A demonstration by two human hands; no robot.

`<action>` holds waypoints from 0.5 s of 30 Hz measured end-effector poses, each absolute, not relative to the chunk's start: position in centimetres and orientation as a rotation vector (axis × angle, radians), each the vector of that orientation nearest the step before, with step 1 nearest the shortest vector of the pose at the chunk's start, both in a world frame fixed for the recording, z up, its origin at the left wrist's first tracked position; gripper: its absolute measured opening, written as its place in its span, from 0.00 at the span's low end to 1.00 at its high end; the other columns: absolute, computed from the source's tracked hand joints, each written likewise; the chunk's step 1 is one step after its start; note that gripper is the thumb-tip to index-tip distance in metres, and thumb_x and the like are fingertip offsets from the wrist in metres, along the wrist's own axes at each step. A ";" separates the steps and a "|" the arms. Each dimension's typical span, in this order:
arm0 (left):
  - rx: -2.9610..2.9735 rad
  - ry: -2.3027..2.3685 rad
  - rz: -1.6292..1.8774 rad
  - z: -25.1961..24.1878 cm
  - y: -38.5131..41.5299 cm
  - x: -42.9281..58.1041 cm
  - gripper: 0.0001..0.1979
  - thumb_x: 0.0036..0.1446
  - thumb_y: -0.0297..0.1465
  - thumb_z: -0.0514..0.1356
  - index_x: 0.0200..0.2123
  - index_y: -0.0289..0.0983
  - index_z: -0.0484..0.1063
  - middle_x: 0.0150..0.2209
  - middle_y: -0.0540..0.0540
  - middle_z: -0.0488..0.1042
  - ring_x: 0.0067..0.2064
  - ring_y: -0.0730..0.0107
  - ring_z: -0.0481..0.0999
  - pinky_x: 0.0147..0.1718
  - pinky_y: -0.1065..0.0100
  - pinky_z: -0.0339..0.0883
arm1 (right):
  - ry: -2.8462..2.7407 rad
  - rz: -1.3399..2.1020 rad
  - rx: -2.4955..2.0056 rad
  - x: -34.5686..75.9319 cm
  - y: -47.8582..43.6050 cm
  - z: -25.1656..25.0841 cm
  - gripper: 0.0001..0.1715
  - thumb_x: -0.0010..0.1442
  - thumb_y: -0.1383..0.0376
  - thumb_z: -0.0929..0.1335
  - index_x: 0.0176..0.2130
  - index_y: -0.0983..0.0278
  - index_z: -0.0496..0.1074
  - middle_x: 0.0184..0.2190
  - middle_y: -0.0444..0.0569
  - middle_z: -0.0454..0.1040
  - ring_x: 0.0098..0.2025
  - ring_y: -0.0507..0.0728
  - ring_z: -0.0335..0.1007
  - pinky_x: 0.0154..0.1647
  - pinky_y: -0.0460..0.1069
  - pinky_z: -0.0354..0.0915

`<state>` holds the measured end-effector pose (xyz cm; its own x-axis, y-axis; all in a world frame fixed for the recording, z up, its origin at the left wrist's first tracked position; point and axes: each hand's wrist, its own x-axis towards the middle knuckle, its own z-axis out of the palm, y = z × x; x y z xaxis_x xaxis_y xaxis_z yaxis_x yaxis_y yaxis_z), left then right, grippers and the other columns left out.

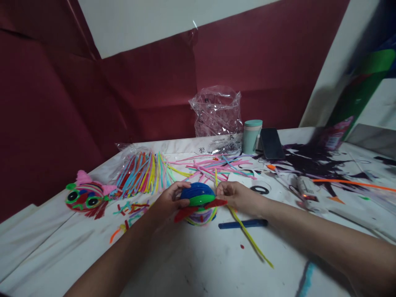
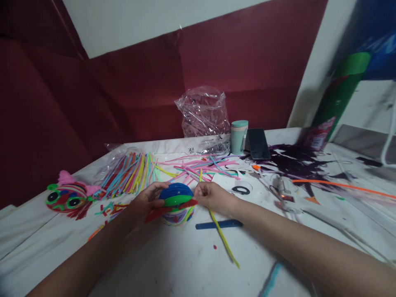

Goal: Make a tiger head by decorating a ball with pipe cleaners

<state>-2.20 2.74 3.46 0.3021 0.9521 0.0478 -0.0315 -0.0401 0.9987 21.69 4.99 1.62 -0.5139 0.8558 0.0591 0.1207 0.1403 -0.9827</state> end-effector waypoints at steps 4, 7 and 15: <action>1.352 0.918 1.041 3.4 2.6 -2.1 0.19 0.39 0.28 0.68 0.38 0.40 0.70 0.51 0.44 0.69 0.54 0.54 0.67 0.48 0.61 0.63 | -1.943 1.326 -0.912 22.2 4.9 2.3 0.22 0.50 0.50 0.69 0.27 0.65 0.62 0.21 0.37 0.57 0.22 0.47 0.50 0.22 0.44 0.49; 1.407 0.932 1.049 3.2 2.7 -2.1 0.18 0.40 0.31 0.68 0.38 0.39 0.71 0.51 0.43 0.69 0.53 0.53 0.67 0.49 0.59 0.62 | -2.088 1.267 -0.872 24.1 5.1 4.6 0.21 0.52 0.50 0.68 0.27 0.64 0.63 0.20 0.38 0.58 0.22 0.48 0.51 0.23 0.44 0.51; 1.572 0.898 1.044 2.1 2.2 -1.3 0.19 0.44 0.35 0.67 0.42 0.39 0.71 0.51 0.42 0.68 0.50 0.54 0.69 0.48 0.59 0.62 | -2.107 0.525 -1.274 29.2 6.0 5.7 0.15 0.51 0.54 0.68 0.33 0.63 0.71 0.34 0.55 0.74 0.35 0.60 0.69 0.37 0.53 0.64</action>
